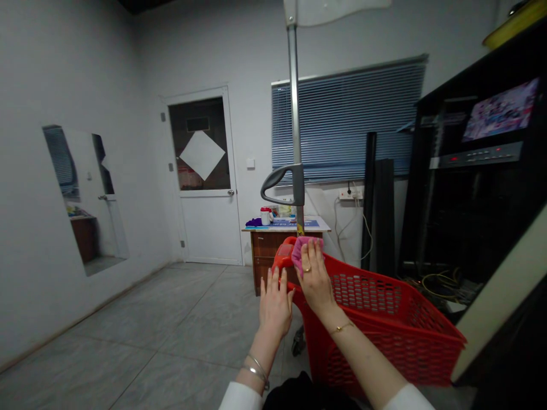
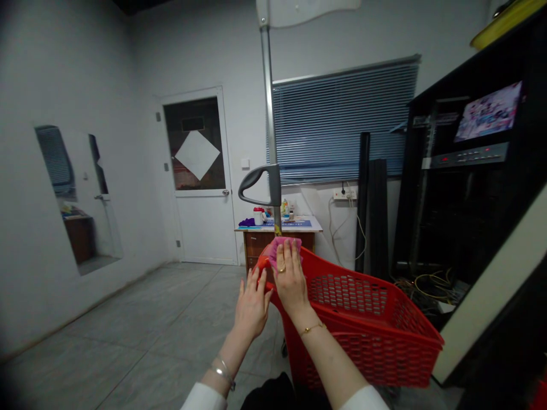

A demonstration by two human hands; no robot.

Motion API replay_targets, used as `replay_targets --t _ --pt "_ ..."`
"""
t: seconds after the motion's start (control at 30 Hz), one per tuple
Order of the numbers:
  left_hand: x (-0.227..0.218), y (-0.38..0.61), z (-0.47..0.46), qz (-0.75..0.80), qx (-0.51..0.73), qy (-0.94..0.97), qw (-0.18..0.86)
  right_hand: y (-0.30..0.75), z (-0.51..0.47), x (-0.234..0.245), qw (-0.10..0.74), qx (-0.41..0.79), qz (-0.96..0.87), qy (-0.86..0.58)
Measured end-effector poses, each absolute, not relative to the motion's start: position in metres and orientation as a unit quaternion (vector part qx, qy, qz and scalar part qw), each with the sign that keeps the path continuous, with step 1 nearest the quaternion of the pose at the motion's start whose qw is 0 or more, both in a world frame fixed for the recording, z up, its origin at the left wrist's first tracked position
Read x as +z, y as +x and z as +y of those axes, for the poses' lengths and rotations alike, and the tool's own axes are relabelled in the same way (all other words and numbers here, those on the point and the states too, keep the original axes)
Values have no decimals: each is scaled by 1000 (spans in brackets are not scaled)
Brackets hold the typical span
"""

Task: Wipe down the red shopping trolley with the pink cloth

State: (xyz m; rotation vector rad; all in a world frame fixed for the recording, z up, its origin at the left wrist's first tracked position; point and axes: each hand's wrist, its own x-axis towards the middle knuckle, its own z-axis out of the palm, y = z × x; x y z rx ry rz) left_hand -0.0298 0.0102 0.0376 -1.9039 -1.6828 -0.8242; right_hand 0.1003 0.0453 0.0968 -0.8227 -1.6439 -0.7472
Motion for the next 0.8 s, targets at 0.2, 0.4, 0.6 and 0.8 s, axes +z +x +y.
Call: replay_targets --t 0.2,0.4,0.6,0.8 --pt "34 -28 11 -618 -291 -677 273 100 56 133 533 -344 -694 -341" --pt "32 -30 11 -614 -291 -683 268 100 53 115 547 -317 -689 -355" --pt "31 -29 12 -611 -292 -685 268 103 50 92 531 -330 -696 -352" --pt "32 -28 9 -618 -287 -679 273 98 60 155 555 -329 -679 -351"
